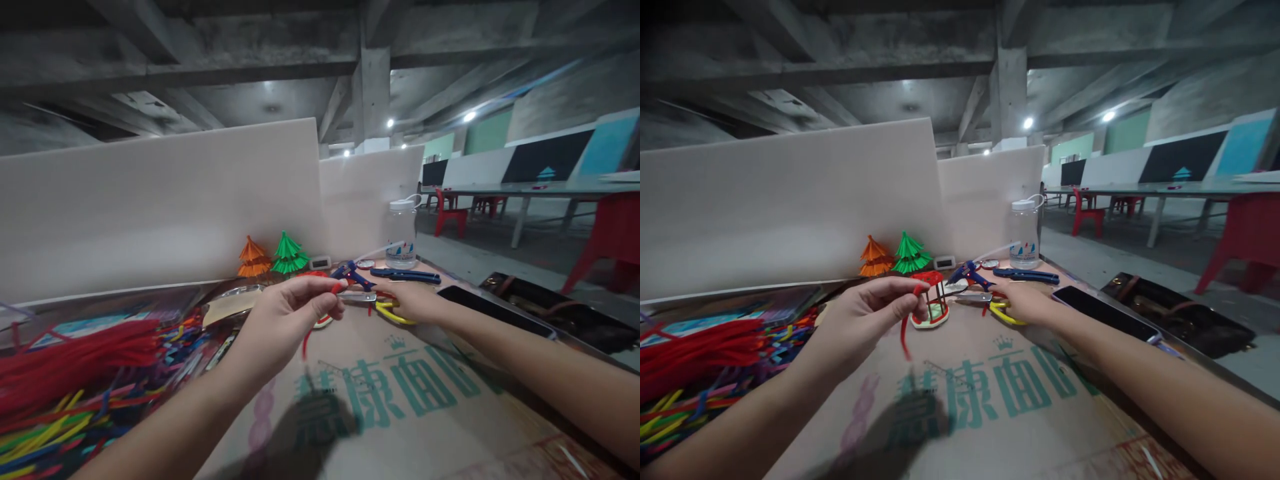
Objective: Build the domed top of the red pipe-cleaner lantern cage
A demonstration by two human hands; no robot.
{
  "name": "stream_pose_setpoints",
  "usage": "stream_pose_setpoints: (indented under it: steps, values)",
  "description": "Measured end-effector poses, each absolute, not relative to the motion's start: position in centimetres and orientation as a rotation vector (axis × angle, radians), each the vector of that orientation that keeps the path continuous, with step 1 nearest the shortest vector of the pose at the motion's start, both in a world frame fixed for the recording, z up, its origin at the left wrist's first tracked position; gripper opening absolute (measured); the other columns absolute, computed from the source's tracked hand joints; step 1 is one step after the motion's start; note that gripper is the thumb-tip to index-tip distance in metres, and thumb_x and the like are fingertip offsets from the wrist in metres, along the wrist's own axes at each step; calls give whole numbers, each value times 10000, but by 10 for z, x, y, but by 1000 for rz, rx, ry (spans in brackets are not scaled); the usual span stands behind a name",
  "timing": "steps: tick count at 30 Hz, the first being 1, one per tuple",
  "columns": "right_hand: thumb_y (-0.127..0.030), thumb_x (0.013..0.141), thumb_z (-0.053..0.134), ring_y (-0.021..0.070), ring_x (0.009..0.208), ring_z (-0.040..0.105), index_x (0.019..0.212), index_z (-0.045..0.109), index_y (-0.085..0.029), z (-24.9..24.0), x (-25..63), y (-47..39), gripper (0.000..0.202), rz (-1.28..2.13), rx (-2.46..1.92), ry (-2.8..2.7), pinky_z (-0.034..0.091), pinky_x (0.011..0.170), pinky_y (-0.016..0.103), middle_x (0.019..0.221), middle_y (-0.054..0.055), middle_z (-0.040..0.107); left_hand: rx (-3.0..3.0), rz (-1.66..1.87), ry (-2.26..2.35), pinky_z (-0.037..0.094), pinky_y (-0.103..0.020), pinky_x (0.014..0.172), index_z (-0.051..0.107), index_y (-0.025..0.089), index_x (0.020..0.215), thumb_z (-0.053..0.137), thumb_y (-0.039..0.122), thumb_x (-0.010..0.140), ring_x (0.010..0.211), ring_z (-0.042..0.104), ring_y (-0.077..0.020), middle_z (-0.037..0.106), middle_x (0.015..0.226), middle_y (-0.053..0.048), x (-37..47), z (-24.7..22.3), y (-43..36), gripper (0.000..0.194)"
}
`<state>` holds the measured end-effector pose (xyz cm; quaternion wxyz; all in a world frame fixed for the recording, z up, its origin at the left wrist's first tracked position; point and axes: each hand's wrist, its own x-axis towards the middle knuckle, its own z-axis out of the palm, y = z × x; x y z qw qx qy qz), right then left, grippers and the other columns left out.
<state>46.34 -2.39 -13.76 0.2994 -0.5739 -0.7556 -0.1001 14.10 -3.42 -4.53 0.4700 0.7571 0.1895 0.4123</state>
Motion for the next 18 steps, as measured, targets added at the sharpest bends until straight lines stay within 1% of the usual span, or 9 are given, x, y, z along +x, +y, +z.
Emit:
stream_pose_setpoints:
  steps: [3,6,7,9,10,12,13,15,18]
  values:
    - [-364,846,690,275,923,739,1244,693,-263,-128,463,-27,410,-37,-1697,-1935,554,778,334,1128,91,771,1772,1040,475,561,-297,727,704,190,858,765,398,812,728,715,-165,769,738,-30,137,-48,-31,221]
    - [-369,891,605,267,1005,718,1350,603,-218,-114,453,-32,483,33,-1552,-1858,566,822,363,1195,113,731,1737,1060,469,552,-291,737,680,190,848,750,442,836,741,716,-165,774,761,-40,128,-52,-27,262]
    - [-380,893,596,254,966,715,1359,578,-201,-108,447,-36,499,22,-1500,-1819,567,798,357,1151,114,731,1735,1068,464,546,-285,729,679,191,852,740,448,848,743,712,-163,771,767,-40,126,-53,-26,264]
    - [-438,879,615,218,802,687,1325,551,-183,-96,433,-47,518,-11,-1463,-1737,551,705,330,966,80,717,1747,1091,460,532,-270,713,680,192,846,722,441,868,741,696,-154,752,756,-31,122,-54,-25,254]
    - [-487,868,635,199,711,649,1292,543,-188,-90,424,-55,526,-9,-1472,-1730,526,642,312,866,44,688,1757,1103,462,527,-262,706,680,191,837,717,431,873,732,683,-147,736,741,-23,121,-55,-25,246]
    - [-519,859,655,171,629,581,1223,552,-216,-78,406,-72,484,-2,-1460,-1812,473,574,281,768,-6,627,1764,1131,465,515,-245,684,682,191,828,711,414,877,696,646,-128,692,703,-4,121,-55,-27,230]
    - [-525,847,673,165,612,555,1184,578,-223,-74,396,-81,463,-69,-1446,-1854,442,552,273,746,-11,608,1761,1141,466,507,-237,664,683,191,828,709,407,875,672,622,-120,666,681,5,121,-54,-28,222]
    - [-526,839,709,167,657,558,1153,611,-229,-69,379,-95,444,-178,-1415,-1915,435,573,278,837,21,634,1762,1146,470,485,-224,616,687,189,827,702,396,870,622,569,-107,613,641,19,123,-54,-31,211]
    - [-519,856,724,169,693,553,1098,630,-232,-70,363,-105,388,-230,-1338,-1971,437,588,282,906,46,647,1808,1132,464,477,-222,594,702,183,835,670,363,870,613,535,-105,606,660,9,125,-54,-36,186]
